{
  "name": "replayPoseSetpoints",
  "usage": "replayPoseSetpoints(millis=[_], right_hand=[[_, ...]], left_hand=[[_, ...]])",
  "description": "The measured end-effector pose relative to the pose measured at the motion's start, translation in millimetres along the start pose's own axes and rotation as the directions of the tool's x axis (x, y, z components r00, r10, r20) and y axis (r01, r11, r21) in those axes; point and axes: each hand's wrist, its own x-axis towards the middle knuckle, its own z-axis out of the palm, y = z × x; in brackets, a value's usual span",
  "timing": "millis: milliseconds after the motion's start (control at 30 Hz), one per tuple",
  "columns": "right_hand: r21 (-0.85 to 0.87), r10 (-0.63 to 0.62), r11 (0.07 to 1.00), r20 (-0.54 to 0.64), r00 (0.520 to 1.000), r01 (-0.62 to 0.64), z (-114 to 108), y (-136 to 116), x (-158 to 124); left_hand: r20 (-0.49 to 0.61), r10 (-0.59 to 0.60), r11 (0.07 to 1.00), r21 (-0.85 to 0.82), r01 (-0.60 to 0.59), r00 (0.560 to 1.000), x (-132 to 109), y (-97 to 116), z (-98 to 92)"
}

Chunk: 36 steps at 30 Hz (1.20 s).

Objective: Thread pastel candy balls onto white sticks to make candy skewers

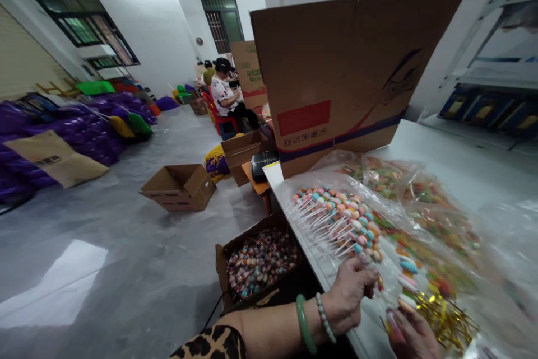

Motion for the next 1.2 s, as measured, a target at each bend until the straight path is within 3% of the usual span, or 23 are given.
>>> replayPoseSetpoints(millis=[100, 167, 267, 333, 433, 567, 700, 833, 1033, 1200], right_hand=[[0.049, 0.005, 0.999, -0.118, 0.993, 0.001, 13, -14, -15], [0.003, 0.007, 1.000, -0.105, 0.994, -0.006, 24, -23, -25], [0.065, -0.045, 0.996, -0.149, 0.988, 0.056, 34, -30, -23], [0.088, -0.130, 0.986, -0.127, 0.983, 0.142, 34, -31, -14], [0.040, -0.225, 0.973, -0.041, 0.974, 0.226, 30, -35, -5], [-0.001, -0.281, 0.960, -0.017, 0.960, 0.281, 27, -42, -6], [0.049, -0.210, 0.976, -0.050, 0.976, 0.213, 12, -44, -15], [0.017, -0.120, 0.992, -0.055, 0.991, 0.121, -14, -37, -34], [-0.085, -0.151, 0.986, -0.085, 0.985, 0.144, -32, -18, -70], [0.127, -0.061, 0.989, -0.099, 0.993, 0.073, -18, -24, -67]], left_hand=[[0.008, 0.071, 0.997, 0.006, -0.071, 0.997, -2, 4, -2.4], [0.037, 0.071, 0.996, 0.044, -0.072, 0.997, -6, 8, -5.4], [0.038, -0.033, 0.997, 0.069, 0.030, 0.999, -3, 14, -10.5], [0.036, -0.087, 0.991, 0.101, 0.083, 0.996, 2, 15, -12.7], [0.116, -0.269, 0.942, 0.238, 0.236, 0.956, 4, 15, -13.9], [0.163, -0.317, 0.927, 0.260, 0.270, 0.934, -2, 15, -12.5], [0.096, -0.301, 0.943, 0.181, 0.281, 0.949, 6, 21, -13.3], [0.005, -0.198, 0.974, 0.118, 0.196, 0.980, 17, 28, -20.5], [-0.018, -0.089, 0.993, 0.074, 0.091, 0.996, 25, 29, -26.2], [0.130, -0.200, 0.979, 0.072, 0.192, 0.971, 20, 25, -19.8]])
